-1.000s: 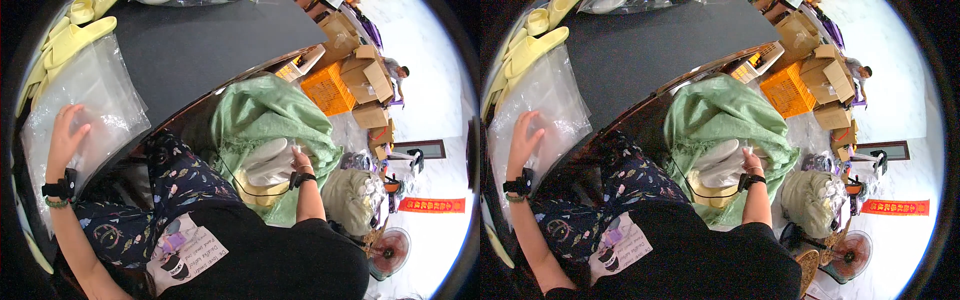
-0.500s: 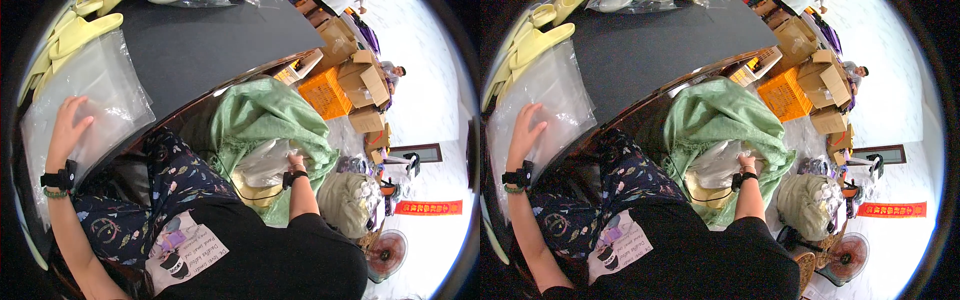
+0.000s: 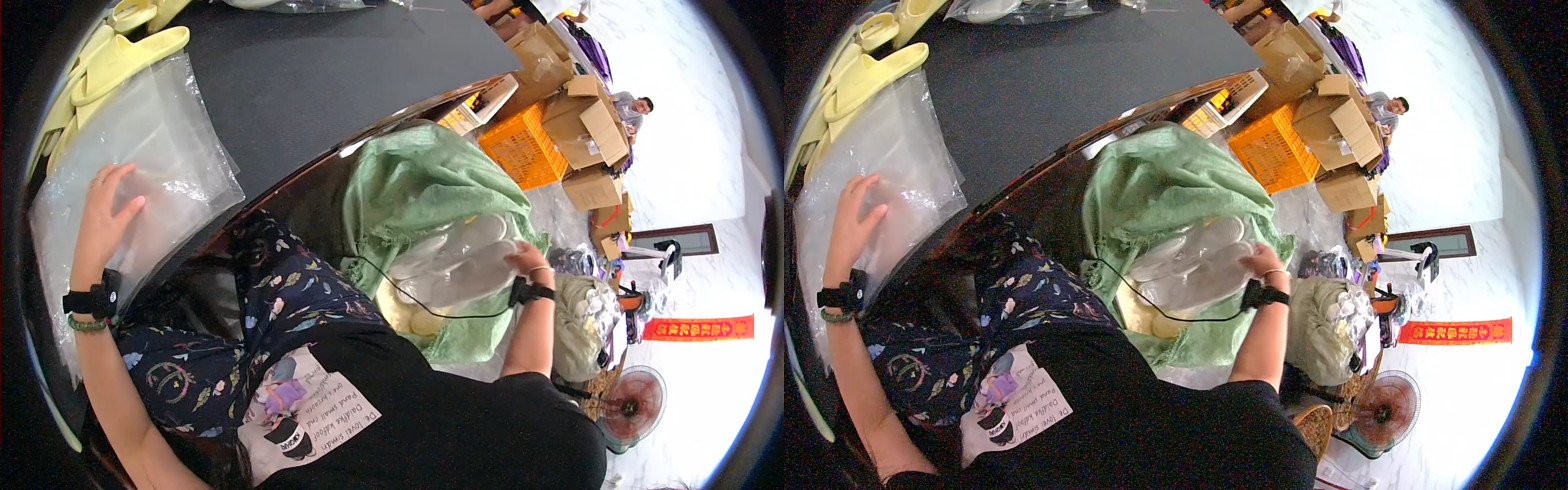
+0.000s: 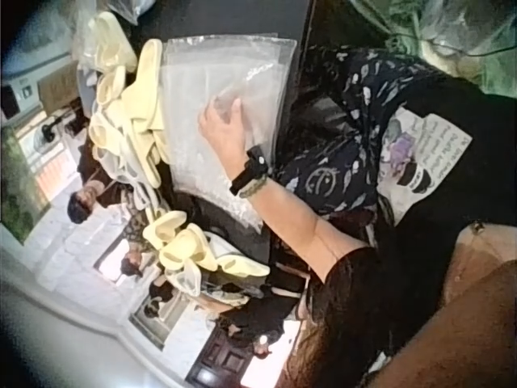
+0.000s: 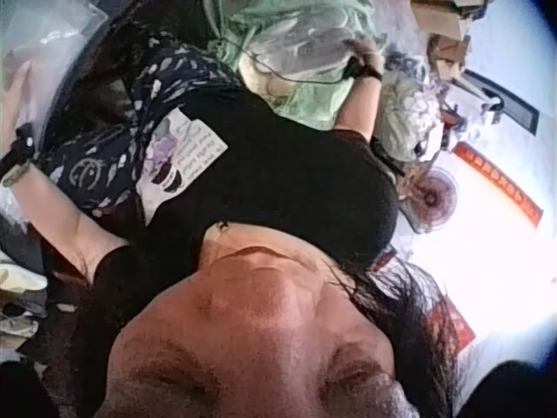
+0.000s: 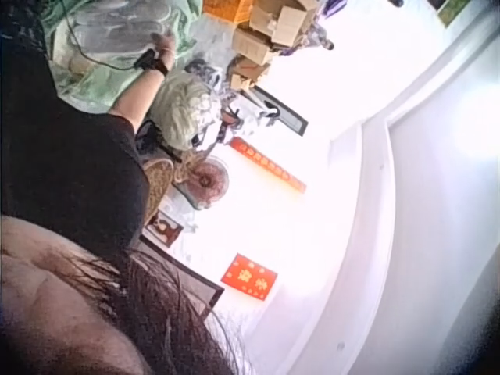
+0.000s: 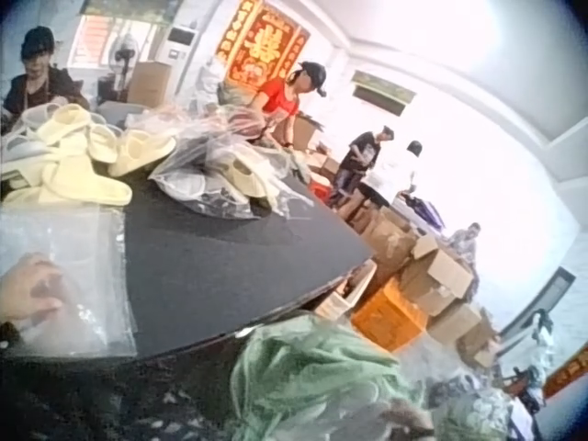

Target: Place finished sandals into plastic packaging bags.

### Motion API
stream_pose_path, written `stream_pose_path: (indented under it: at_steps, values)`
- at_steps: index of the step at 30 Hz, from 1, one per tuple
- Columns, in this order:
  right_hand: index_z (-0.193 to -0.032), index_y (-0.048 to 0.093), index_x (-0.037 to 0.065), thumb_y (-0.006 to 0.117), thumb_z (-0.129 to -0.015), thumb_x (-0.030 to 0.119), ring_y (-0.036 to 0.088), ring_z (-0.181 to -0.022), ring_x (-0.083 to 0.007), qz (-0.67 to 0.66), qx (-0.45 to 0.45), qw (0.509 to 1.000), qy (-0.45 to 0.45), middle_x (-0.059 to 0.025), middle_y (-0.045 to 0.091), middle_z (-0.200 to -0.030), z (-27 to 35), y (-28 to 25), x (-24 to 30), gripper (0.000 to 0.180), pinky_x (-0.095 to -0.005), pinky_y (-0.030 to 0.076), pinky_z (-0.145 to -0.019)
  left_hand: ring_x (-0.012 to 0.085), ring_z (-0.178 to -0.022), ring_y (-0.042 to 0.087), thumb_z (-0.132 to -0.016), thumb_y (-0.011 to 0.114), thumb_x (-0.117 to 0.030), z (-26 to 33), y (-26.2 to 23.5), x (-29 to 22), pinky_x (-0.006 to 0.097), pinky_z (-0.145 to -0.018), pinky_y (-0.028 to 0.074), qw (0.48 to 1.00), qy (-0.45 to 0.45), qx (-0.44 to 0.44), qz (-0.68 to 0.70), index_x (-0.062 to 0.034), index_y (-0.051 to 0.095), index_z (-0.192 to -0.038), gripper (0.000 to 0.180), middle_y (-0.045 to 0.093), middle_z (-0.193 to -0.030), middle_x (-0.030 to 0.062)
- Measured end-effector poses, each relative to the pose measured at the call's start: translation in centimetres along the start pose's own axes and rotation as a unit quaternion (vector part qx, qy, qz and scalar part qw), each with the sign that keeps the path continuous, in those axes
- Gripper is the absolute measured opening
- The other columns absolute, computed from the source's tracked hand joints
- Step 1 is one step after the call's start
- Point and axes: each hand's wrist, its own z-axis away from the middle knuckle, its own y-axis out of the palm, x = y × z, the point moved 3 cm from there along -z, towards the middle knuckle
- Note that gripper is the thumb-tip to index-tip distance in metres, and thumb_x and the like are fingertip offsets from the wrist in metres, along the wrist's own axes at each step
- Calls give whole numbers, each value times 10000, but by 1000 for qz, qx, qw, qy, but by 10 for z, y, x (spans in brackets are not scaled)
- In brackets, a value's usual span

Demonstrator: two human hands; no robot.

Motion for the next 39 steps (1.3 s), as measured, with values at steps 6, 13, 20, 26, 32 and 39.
stream_pose_path:
  at_steps: [6, 13, 20, 26, 32, 39]
  values:
    - [-1199, 594, -4, 759, -757, 90, 624, -885, -163, 32, -71, 977, -197, -86, 686, -974, 97, -134, 122, 481, -323, 507, -799, 347, -1278, 434, -790, 712, -154, -10, 15, -1, 407, -1094, 326, 999, 15, -9, 32, -55, 564, -1264, 506, 503, -1330, 176]
    - [-1182, 590, -7, 668, -814, -13, 588, -1011, -158, 5, -250, 893, -374, -54, 650, -1044, 193, -203, 275, 377, -300, 471, -889, 369, -1191, 490, -761, 744, -210, -4, -7, -16, 431, -1032, 390, 997, 43, -52, 22, -25, 596, -1183, 484, 555, -1247, 182]
    - [-1091, 579, -7, 606, -854, 11, 557, -952, -102, 85, -273, 801, -526, -36, 632, -994, 227, -215, 402, 239, -254, 450, -864, 333, -1166, 540, -842, 718, -310, -11, -41, -25, 384, -1022, 422, 996, 14, -5, 89, -44, 587, -1248, 502, 581, -1254, 178]
    - [-1111, 578, -5, 608, -822, -54, 562, -1066, -144, 77, -257, 622, -736, -69, 628, -1093, 276, -180, 511, 295, -290, 425, -963, 239, -1082, 608, -958, 579, -445, 18, -94, -29, 362, -918, 508, 928, -27, -22, 372, -58, 433, -1415, 616, 589, -1250, 171]
    - [-1146, 579, 14, 672, -819, -13, 598, -1143, -231, -117, -108, 431, -888, -145, 642, -1238, 287, -102, 610, 341, -355, 422, -1030, 389, -1050, 629, -936, 406, -669, 67, -110, -15, 486, -942, 505, 600, -166, -125, 773, -96, 82, -1540, 894, 449, -1372, 284]
    - [-1145, 656, 75, 567, -773, -33, 611, -1130, -315, 27, -190, 311, -931, -133, 672, -1180, 262, 22, 674, 398, -429, 445, -1023, 200, -1214, 541, -1025, 376, -455, 146, -125, 17, 428, -1040, 428, 551, -118, -308, 767, -144, 411, -1428, 510, 569, -1288, 60]
